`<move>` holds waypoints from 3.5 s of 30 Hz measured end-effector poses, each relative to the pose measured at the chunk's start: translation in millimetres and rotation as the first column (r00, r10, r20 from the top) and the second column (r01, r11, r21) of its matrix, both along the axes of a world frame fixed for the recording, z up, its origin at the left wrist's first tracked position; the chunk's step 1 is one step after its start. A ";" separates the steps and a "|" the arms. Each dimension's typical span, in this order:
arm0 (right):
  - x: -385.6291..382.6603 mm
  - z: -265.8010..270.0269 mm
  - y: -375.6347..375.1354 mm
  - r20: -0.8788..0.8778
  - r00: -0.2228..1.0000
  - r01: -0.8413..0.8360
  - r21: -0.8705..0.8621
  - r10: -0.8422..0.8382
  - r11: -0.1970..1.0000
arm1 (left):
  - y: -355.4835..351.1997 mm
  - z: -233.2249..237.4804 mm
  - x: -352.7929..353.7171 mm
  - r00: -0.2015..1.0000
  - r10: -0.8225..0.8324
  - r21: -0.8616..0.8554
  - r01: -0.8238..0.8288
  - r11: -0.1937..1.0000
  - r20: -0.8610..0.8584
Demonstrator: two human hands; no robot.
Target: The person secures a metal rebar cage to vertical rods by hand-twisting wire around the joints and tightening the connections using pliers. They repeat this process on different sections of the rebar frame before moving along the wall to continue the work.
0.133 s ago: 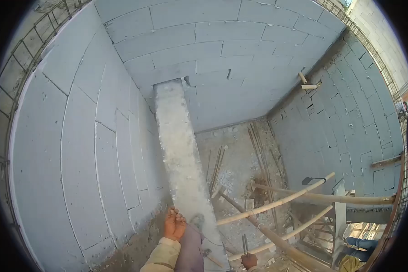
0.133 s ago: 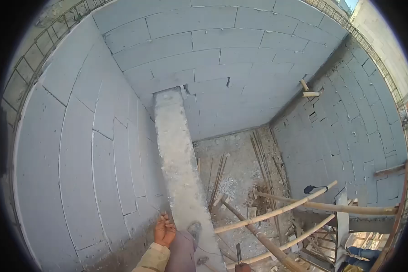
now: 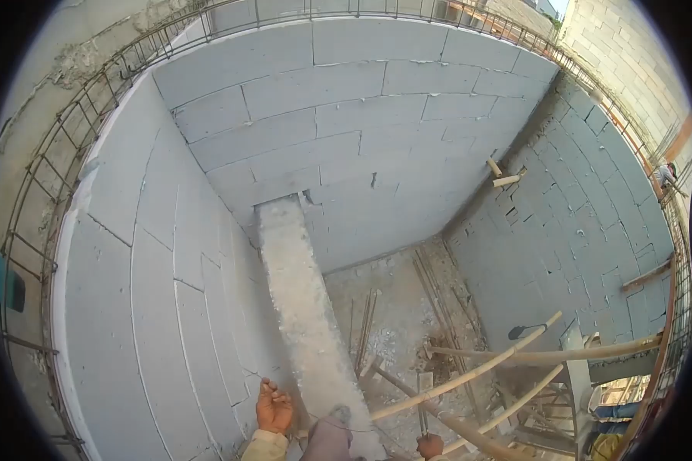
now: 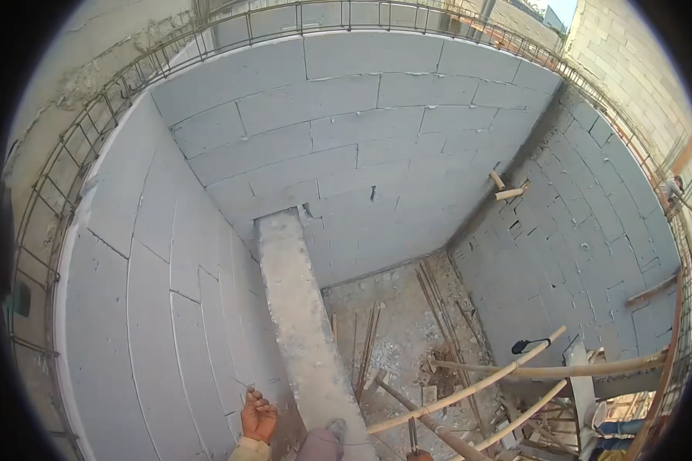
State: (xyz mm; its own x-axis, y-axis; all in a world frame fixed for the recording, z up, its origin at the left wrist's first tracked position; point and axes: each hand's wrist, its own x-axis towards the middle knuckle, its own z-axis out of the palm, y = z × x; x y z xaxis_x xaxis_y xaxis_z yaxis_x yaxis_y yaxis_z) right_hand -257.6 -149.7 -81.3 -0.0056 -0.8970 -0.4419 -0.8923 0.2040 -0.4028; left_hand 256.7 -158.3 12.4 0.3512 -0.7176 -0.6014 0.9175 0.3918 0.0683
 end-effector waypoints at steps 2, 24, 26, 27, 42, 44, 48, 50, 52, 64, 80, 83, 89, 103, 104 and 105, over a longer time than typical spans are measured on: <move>60.2 -19.8 -38.0 0.133 0.990 0.061 -0.148 -0.041 0.987 | -19.1 45.9 67.9 0.995 0.048 -0.036 -0.045 0.998 0.093; 302.7 163.9 -240.3 0.165 0.581 0.735 0.313 -0.797 0.601 | -657.2 590.7 99.7 0.223 -0.080 -0.201 0.955 0.219 0.972; 312.3 166.9 -242.8 0.097 0.721 0.680 0.088 -0.686 0.728 | -729.6 652.1 100.8 0.342 -0.033 -0.329 0.923 0.198 0.939; 324.3 169.5 -238.7 0.106 0.728 0.680 0.015 -0.677 0.733 | -773.5 676.0 100.7 0.347 0.028 -0.343 0.908 0.239 0.938; 579.6 346.8 -101.7 0.690 -0.708 0.484 0.319 -0.151 -0.815 | -701.3 293.5 48.0 -0.536 -0.588 0.235 0.827 -0.511 0.606; 605.4 407.7 -85.3 0.573 -0.768 0.470 0.198 -0.288 -0.860 | -641.3 240.1 34.4 -0.703 -0.450 0.158 0.617 -0.771 0.550; 655.6 457.9 -36.7 0.445 -0.740 0.416 -0.288 -0.505 -0.863 | -473.5 244.8 13.9 -0.798 -0.577 -0.200 0.545 -0.815 0.176; 680.7 498.8 -31.9 0.375 -0.749 0.319 -0.517 -0.546 -0.794 | -416.0 265.3 -2.7 -0.872 -0.448 -0.211 0.408 -0.888 0.200; 704.7 528.1 -28.1 0.263 -0.788 0.270 -0.666 -0.557 -0.695 | -362.9 284.8 -27.3 -0.924 -0.308 -0.230 0.257 -0.939 0.226; 767.6 692.7 5.7 0.060 -0.994 -0.006 -0.865 -0.091 -0.502 | -155.9 355.1 -147.5 -0.787 -0.105 -0.288 -0.096 -0.953 0.608; 652.4 704.0 40.0 0.168 -0.875 0.024 -0.921 -0.454 -0.388 | 146.0 465.2 -187.4 -0.769 0.248 -0.405 -0.547 -0.733 0.589; 565.0 674.6 103.8 0.277 -0.790 0.069 -0.847 -0.547 -0.527 | 185.8 486.0 -185.7 -0.807 0.317 -0.501 -0.567 -0.654 0.498; 441.0 630.1 186.0 0.754 -0.626 -0.214 -0.412 -0.200 -0.885 | 239.8 504.5 -211.0 -0.739 0.375 -0.450 -0.651 -0.612 0.560; 413.9 590.0 233.7 0.696 -0.645 -0.201 -0.553 -0.316 -0.809 | 290.8 503.9 -259.9 0.035 0.042 0.054 -0.513 -0.856 0.999; 417.3 591.2 236.5 0.704 -0.634 -0.206 -0.552 -0.320 -0.808 | 295.9 516.8 -264.7 0.218 0.004 0.124 -0.541 -0.832 0.976; 421.1 593.3 237.5 0.714 -0.622 -0.209 -0.548 -0.323 -0.810 | 302.0 528.1 -270.5 0.392 -0.036 0.204 -0.552 -0.809 0.919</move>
